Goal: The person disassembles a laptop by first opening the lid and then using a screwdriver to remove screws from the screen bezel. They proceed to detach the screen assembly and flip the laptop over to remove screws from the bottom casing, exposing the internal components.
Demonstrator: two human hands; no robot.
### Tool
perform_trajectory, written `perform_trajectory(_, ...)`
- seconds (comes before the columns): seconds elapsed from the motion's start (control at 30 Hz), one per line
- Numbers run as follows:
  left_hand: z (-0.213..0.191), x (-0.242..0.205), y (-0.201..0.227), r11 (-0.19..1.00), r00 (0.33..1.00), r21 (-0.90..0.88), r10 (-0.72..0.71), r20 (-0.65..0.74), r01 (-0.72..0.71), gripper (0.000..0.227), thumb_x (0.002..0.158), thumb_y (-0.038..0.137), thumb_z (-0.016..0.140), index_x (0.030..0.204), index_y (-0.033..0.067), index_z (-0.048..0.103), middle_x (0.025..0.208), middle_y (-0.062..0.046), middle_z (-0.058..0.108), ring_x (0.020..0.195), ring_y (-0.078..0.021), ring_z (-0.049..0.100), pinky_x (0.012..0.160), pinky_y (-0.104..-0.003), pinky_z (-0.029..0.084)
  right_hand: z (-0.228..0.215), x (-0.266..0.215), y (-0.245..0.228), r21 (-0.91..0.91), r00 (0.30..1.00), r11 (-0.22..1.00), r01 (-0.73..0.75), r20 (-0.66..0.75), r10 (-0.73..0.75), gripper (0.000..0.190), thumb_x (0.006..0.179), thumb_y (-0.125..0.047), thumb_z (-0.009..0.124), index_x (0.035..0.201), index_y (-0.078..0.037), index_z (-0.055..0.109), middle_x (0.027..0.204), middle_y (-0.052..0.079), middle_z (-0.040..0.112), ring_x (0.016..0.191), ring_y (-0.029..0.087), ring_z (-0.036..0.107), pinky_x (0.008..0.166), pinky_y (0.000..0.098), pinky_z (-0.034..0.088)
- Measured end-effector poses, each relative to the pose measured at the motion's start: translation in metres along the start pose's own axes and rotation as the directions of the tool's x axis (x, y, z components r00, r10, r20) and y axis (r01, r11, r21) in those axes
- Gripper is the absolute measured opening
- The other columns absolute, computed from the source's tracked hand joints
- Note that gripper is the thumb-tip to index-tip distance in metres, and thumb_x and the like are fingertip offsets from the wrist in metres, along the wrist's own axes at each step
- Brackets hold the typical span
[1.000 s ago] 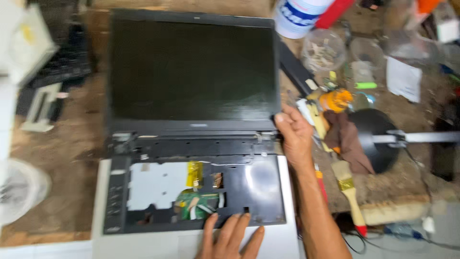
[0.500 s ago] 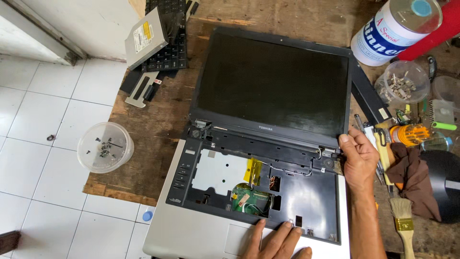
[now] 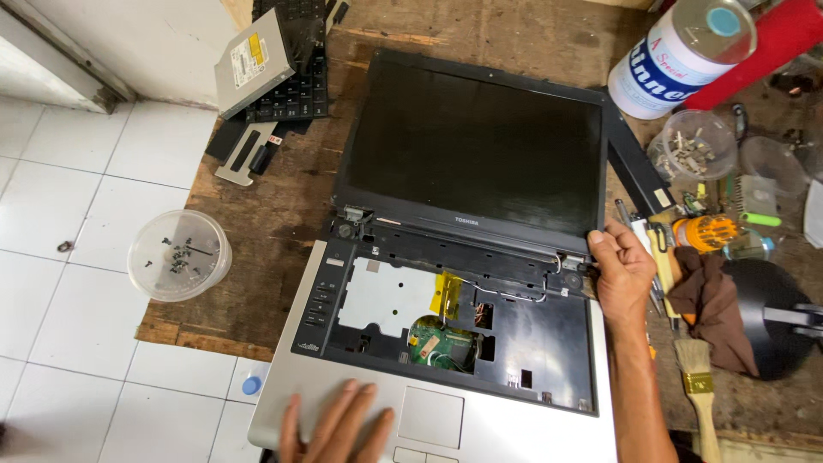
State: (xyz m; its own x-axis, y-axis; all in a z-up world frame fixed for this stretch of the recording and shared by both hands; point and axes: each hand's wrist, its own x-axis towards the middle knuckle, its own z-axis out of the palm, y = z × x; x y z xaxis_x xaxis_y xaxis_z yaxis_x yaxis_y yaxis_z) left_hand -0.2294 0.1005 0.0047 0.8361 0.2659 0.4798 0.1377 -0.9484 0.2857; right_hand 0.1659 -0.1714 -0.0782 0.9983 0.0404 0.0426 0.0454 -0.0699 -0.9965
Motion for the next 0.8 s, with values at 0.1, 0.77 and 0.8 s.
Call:
perform_trajectory(0.1,0.0,-0.004,-0.021,0.998,0.993,0.058,-0.033,-0.118,0.04,0.042,0.107,0.021,0.039,0.115,0.0306,0.079,0.136,-0.004,0.079,0.133,-0.0228,0.072,0.126,-0.065,0.038,-0.005,0.003,0.008,-0.079,0.999,0.996,0.043,-0.001,-0.043,0.048,0.107,-0.02,0.076,0.149,0.001,0.067,0.091,-0.013,0.055,0.086,-0.001,0.049,0.083,0.0161,0.045)
perform_trajectory(0.77,-0.031,0.039,-0.146,0.935,0.975,-0.349,0.016,0.222,0.064,0.074,0.094,-0.012,0.051,0.165,0.0087,0.053,0.172,-0.011,0.056,0.162,-0.0315,0.051,0.131,-0.051,0.043,-0.055,-0.168,-0.114,-0.575,0.802,0.566,0.591,0.495,-0.335,0.058,0.102,0.0,0.062,0.159,0.002,0.057,0.167,0.025,0.058,0.155,0.036,0.058,0.137,0.0455,0.04)
perform_trajectory(0.8,-0.03,0.049,-0.149,0.939,0.977,-0.343,0.08,0.2,-0.007,0.057,0.108,0.006,0.055,0.165,0.0087,0.054,0.173,-0.012,0.054,0.163,-0.033,0.051,0.131,-0.052,0.042,-0.056,-0.173,-0.118,-0.553,0.773,0.55,0.626,0.534,-0.343,0.059,0.103,0.001,0.059,0.162,0.002,0.053,0.17,0.025,0.054,0.158,0.036,0.055,0.139,0.0442,0.037)
